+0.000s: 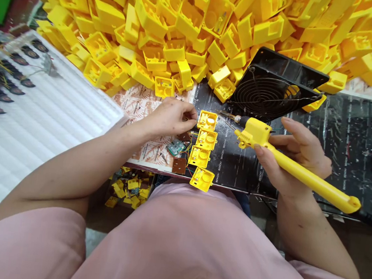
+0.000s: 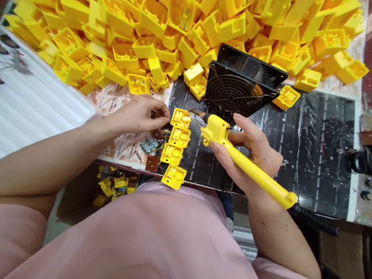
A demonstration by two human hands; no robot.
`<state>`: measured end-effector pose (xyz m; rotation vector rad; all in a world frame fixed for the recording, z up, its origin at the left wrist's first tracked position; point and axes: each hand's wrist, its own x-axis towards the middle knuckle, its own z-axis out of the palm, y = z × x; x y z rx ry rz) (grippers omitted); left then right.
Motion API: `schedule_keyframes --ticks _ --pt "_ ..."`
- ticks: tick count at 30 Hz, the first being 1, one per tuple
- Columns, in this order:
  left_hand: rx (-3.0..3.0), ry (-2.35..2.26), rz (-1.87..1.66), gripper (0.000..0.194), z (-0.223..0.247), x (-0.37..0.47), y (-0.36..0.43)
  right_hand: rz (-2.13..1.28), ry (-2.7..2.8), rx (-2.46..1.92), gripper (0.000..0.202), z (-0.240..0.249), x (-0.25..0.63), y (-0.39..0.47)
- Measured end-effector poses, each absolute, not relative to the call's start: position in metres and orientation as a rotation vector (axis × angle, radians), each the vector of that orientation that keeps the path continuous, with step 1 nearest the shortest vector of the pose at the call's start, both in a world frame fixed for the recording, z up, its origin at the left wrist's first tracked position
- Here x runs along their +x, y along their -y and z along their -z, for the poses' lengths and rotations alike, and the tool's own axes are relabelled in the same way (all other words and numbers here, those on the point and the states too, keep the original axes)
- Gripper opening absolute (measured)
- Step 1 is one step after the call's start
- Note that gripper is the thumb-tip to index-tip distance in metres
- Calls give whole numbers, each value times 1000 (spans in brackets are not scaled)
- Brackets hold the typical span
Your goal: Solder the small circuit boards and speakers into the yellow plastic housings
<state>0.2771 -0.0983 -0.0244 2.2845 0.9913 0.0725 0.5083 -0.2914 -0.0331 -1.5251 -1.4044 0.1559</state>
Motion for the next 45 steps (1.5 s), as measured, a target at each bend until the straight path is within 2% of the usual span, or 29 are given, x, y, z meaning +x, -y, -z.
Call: schedule_keyframes --ticks 5,11,16,21,31,45 --pt "2223 -1008 -138 23 26 275 100 -140 1436 -1511 65 37 511 293" --pt "2376 -1057 14 21 20 285 101 -143 1567 -1475 59 40 514 292" --pt "2480 -1081 170 25 9 296 101 5 1652 -1346 41 33 512 286" --pt "2610 -1036 385 26 2 306 100 -60 1760 -1222 26 30 510 276" --pt "2700 -1010 494 26 -2 314 100 -33 1958 -1142 23 21 514 264" --pt "2774 -969 552 25 -3 316 99 -13 1678 -1353 26 21 516 278"
